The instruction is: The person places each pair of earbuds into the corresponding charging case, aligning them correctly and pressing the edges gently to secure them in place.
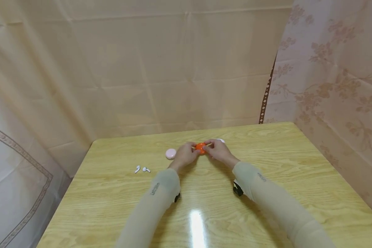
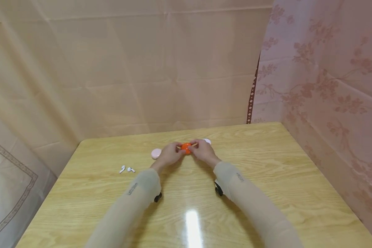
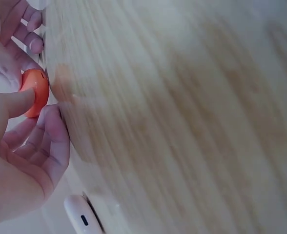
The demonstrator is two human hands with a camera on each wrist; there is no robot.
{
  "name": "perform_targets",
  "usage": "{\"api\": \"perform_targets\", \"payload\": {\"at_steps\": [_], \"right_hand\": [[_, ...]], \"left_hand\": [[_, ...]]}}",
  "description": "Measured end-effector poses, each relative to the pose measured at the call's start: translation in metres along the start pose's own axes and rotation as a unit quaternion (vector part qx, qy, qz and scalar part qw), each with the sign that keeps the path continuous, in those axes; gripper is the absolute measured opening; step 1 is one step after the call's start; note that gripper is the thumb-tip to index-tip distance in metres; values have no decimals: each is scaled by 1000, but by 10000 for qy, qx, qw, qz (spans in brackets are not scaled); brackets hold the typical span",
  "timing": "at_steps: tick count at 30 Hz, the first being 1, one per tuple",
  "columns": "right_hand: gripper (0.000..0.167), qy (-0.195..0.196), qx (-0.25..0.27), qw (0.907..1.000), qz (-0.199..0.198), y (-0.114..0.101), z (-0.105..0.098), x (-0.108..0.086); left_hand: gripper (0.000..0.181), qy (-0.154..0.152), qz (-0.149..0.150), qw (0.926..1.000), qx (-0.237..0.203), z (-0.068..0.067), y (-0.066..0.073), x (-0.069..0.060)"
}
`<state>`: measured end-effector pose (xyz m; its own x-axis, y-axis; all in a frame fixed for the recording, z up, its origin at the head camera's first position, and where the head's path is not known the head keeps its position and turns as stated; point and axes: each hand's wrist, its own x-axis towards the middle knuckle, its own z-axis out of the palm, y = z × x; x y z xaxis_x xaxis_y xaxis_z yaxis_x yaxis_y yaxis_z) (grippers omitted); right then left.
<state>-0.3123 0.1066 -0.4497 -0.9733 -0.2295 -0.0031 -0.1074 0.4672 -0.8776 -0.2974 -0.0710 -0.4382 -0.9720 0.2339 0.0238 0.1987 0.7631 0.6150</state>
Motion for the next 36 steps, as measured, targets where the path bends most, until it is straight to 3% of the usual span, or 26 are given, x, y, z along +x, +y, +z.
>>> {"api": "perform_targets", "payload": {"at_steps": [5, 11, 15, 21, 30, 36], "right_hand": [[30, -43, -370, 9992, -118, 1, -5, 5], [31, -169, -359, 9991, 161, 4, -12, 12], [31, -315, -377, 9985, 252, 3, -13, 14], [30, -516, -208, 9977, 384, -5, -12, 14], [25, -427, -356, 9961, 686, -9, -7, 12], [21, -419, -319, 9961, 706, -7, -7, 11]], "left_hand": [[23, 32, 66, 9989, 471, 1, 9, 4], [27, -48, -133, 9993, 347, -3, 23, 7], [22, -69, -280, 9982, 521, -6, 28, 9], [31, -80, -520, 9966, 637, -9, 31, 12], [30, -189, -918, 9935, 653, -7, 31, 11], [32, -175, -834, 9947, 568, -3, 27, 12]]}}
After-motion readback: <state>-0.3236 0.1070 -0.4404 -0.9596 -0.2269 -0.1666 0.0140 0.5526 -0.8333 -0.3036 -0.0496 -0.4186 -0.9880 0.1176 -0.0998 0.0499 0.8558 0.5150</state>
